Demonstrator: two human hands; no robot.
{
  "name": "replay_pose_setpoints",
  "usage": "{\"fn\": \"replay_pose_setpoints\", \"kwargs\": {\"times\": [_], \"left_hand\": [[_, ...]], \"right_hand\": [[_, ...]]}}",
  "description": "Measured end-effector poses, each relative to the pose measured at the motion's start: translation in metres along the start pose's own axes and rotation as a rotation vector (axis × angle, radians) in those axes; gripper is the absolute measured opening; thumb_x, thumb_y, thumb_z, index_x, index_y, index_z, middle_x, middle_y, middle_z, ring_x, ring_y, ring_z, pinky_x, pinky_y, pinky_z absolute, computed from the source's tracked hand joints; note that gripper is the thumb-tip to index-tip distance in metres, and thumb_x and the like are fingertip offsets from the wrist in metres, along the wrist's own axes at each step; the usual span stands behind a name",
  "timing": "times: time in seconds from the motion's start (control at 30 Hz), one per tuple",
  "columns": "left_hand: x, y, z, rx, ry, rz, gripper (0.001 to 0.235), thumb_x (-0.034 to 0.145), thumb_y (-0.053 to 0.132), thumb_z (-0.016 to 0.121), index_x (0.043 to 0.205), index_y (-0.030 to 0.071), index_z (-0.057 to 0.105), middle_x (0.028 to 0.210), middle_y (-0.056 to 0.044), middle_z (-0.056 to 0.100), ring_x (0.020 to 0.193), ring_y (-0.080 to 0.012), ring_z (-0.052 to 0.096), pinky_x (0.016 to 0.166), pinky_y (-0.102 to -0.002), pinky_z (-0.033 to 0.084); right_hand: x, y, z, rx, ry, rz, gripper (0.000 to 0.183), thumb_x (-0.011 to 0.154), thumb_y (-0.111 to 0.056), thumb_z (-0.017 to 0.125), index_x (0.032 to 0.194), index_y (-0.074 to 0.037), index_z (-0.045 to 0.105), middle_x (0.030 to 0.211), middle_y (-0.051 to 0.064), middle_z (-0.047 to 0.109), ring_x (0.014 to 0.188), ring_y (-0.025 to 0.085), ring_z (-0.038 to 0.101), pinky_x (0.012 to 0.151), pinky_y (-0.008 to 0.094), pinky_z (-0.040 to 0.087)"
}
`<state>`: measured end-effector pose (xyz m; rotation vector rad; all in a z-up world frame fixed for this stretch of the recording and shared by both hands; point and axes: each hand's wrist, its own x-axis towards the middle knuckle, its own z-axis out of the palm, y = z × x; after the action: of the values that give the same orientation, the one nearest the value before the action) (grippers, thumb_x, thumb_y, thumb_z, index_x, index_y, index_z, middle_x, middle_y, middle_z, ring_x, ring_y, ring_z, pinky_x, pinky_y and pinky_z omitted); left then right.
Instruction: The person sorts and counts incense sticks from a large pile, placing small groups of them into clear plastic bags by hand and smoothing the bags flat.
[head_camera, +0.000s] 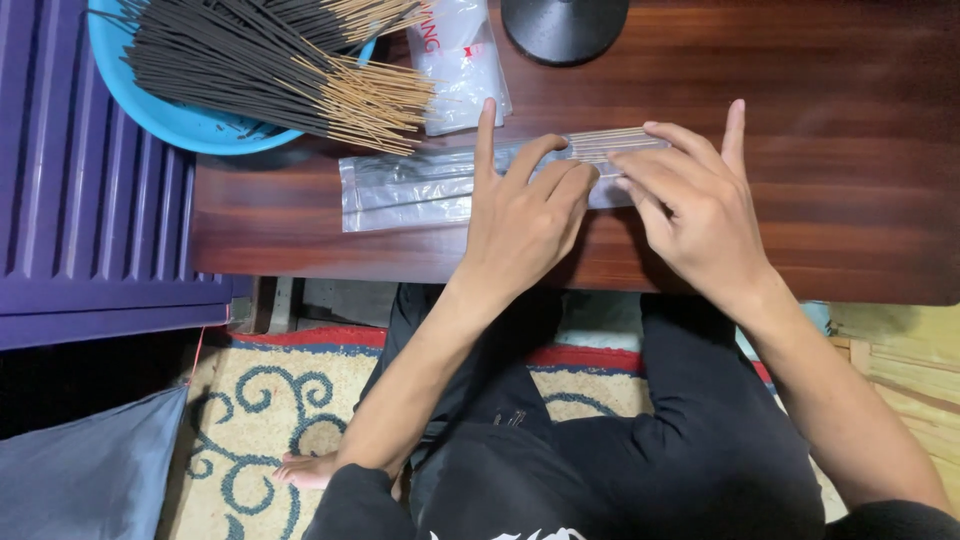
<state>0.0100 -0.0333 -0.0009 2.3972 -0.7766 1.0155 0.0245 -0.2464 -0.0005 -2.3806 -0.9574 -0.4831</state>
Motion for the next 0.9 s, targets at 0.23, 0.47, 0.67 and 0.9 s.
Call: {"fn": "replay_pose_setpoints", "kwargs": {"times": [0.23,0.47,0.67,0.9], "left_hand": [[0.014,0.010,0.010,-0.044,-0.008,-0.014,0.007,0.099,0.001,0.069,0.094,0.006,0.070,0.077,-0.004,0.064,0.093,-0.0263,0.066,0.120,-0.070,0.023],[0.023,0.020,0.023,-0.037,-0.059,0.016,0.009,0.098,-0.002,0.069,0.096,0.004,0.075,0.080,-0.004,0.068,0.092,-0.0278,0.062,0.119,-0.075,0.018],[0.026,0.025,0.021,-0.070,-0.078,0.033,0.009,0.099,0.000,0.070,0.096,0.005,0.076,0.079,-0.003,0.069,0.092,-0.0268,0.062,0.120,-0.075,0.015],[0.025,0.028,0.022,-0.091,-0.111,0.048,0.009,0.095,-0.003,0.069,0.090,0.004,0.072,0.074,-0.005,0.064,0.091,-0.0282,0.060,0.121,-0.075,0.014]], "right_hand": [[-0.013,0.016,-0.012,0.003,0.067,0.018,0.023,0.098,0.020,0.072,0.115,0.005,0.080,0.111,0.015,0.079,0.119,0.041,0.073,0.129,0.068,0.011],[-0.020,0.022,-0.028,-0.008,0.047,0.021,0.023,0.101,0.014,0.072,0.117,0.000,0.080,0.111,0.013,0.079,0.122,0.042,0.069,0.128,0.070,0.014],[-0.023,0.025,-0.040,0.040,-0.023,0.075,0.020,0.100,0.009,0.071,0.113,-0.003,0.080,0.112,0.008,0.079,0.125,0.037,0.070,0.129,0.068,0.009],[-0.018,0.024,-0.045,0.010,-0.079,0.120,0.018,0.100,-0.009,0.077,0.118,-0.005,0.079,0.116,0.006,0.077,0.132,0.034,0.063,0.126,0.072,0.009]]}}
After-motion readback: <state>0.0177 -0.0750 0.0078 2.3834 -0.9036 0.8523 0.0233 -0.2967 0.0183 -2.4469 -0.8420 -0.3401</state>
